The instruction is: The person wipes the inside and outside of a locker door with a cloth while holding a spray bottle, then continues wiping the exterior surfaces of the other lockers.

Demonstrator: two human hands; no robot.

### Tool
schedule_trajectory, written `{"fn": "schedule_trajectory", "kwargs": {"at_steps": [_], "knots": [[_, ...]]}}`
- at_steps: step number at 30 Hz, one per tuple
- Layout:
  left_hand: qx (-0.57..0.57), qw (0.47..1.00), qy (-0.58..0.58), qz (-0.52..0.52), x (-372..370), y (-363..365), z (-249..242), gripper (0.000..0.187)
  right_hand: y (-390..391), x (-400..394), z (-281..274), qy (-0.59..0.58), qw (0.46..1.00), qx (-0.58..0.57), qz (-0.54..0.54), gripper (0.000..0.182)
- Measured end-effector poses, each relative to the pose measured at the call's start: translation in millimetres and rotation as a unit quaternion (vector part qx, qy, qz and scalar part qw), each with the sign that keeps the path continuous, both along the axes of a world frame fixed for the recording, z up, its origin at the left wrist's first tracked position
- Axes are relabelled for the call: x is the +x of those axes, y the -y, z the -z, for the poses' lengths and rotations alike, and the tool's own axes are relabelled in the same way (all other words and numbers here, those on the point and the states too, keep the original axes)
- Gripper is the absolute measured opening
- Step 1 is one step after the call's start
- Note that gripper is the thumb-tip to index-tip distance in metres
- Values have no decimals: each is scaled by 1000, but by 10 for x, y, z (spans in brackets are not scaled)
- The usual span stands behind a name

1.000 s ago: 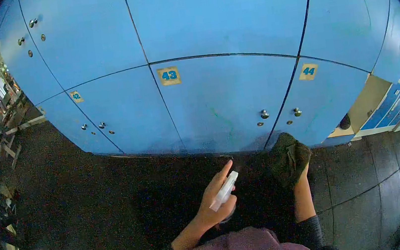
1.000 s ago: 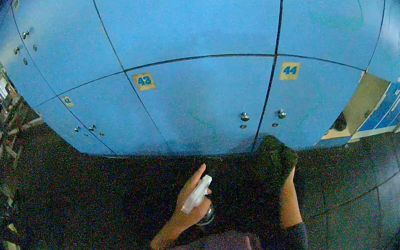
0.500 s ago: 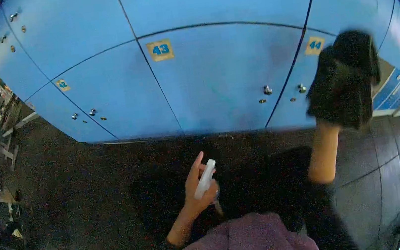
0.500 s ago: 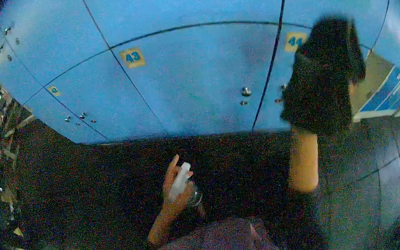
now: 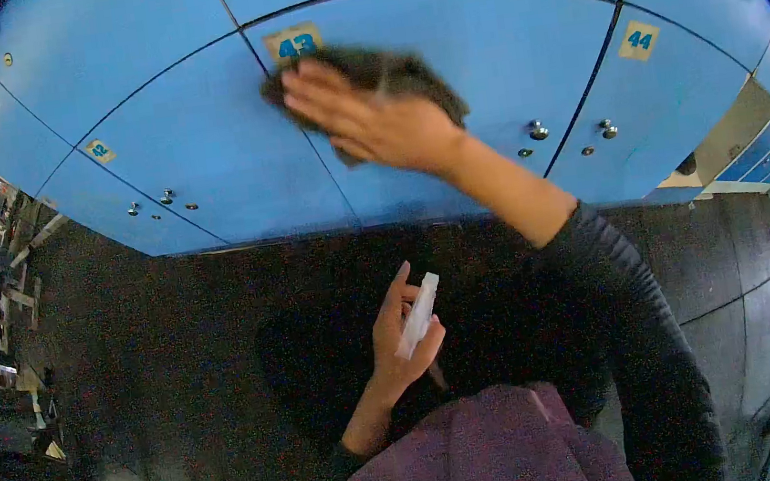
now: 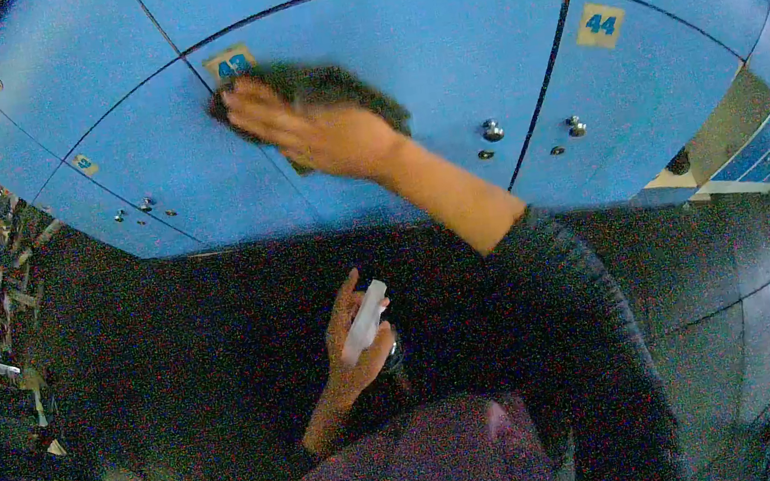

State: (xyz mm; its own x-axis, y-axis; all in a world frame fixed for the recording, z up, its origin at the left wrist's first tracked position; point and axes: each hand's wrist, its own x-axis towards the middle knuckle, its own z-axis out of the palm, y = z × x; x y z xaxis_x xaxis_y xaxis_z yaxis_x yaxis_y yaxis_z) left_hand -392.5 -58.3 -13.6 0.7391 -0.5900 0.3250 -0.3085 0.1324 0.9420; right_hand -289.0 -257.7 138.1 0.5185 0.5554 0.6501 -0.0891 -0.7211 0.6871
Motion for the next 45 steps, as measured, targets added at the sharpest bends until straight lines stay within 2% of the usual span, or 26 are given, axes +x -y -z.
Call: {"fn": "schedule_trajectory", "kwargs": {"at_steps": [2, 3, 4, 5, 6, 7, 9, 11, 12, 14, 16, 17, 19, 21, 22, 25, 26, 28, 30, 33, 34, 36, 39, 41, 43, 45], "knots": [[22, 1000, -12, -4, -14, -28, 6, 72, -94, -46, 449, 15, 966, -220, 133, 58], [30, 999, -17, -6, -10, -38, -1, 72, -93, -25, 706, 4, 916, -351, 195, 56], [45, 999, 16, -12, 0, -53, -27, 71, 13, 77, 1164, 3, 896, -414, 159, 51], [58, 997, 50, -18, 8, -62, -67, 70, 115, 52, 1641, -98, 938, -306, 129, 51], [72, 994, 83, -23, 18, -74, -92, 70, 261, 18, 2192, -256, 965, -53, 15, 52], [62, 996, 57, -22, 20, -85, -93, 69, 390, -24, 2671, -311, 948, 61, -34, 55], [40, 999, 4, -18, 10, -105, -76, 67, 424, -148, 2983, -318, 940, 112, -44, 63], [45, 998, 21, -37, 19, -130, -55, 65, 240, -303, 2358, -308, 946, 98, -16, 66], [47, 997, 28, -45, 19, -146, -48, 65, 156, -364, 1970, -383, 907, 173, -15, 67], [36, 998, 30, -45, 13, -163, -62, 64, 78, -209, 1463, -342, 919, 194, -5, 65], [29, 998, 38, -44, -5, -156, -79, 63, -11, -30, 756, -144, 981, 128, -2, 56], [29, 998, 47, -42, -8, -156, -91, 62, -39, -58, 270, -67, 989, 130, -6, 53], [26, 998, 50, -34, -11, -165, -88, 61, 6, -62, -464, 78, 983, 163, -21, 56], [15, 999, 38, -22, -4, -164, -52, 61, 76, -47, -846, 85, 960, 265, 26, 62], [17, 999, 28, -22, 2, -165, -41, 61, 136, -88, -1081, 162, 967, 198, 9, 61], [8, 1000, 8, -16, 14, -144, -8, 61, 132, -148, -926, 139, 970, 198, 38, 63], [-2, 1000, 7, -11, 13, -138, 4, 61, 168, -52, -651, 169, 962, 214, 23, 61], [12, 1000, 6, -7, 8, -130, -9, 62, 153, -128, -182, 104, 972, 207, 37, 59], [59, 998, 4, -8, -8, -127, -82, 62, 153, -290, 432, 22, 976, 205, 66, 57], [86, 982, -169, -16, 23, -121, 44, 63, 296, -491, 1633, -80, 967, 233, 68, 62], [67, 989, -128, -12, 15, -133, 29, 64, 355, -600, 1999, -121, 959, 251, 55, 62], [29, 999, -45, -3, 5, -161, -22, 65, 472, -838, 2575, -263, 927, 221, 150, 64], [14, 998, -54, -1, 22, -170, -5, 66, 474, -879, 2620, -268, 923, 251, 118, 67], [24, 998, -57, -6, 18, -199, -49, 66, 451, -786, 2476, -241, 923, 281, 105, 58], [30, 998, -52, -11, -11, -207, -42, 65, 346, -692, 2049, -176, 933, 299, 91, 54], [37, 999, -33, -11, -13, -228, -12, 64, 290, -541, 1328, -93, 943, 311, 68, 53]]}}
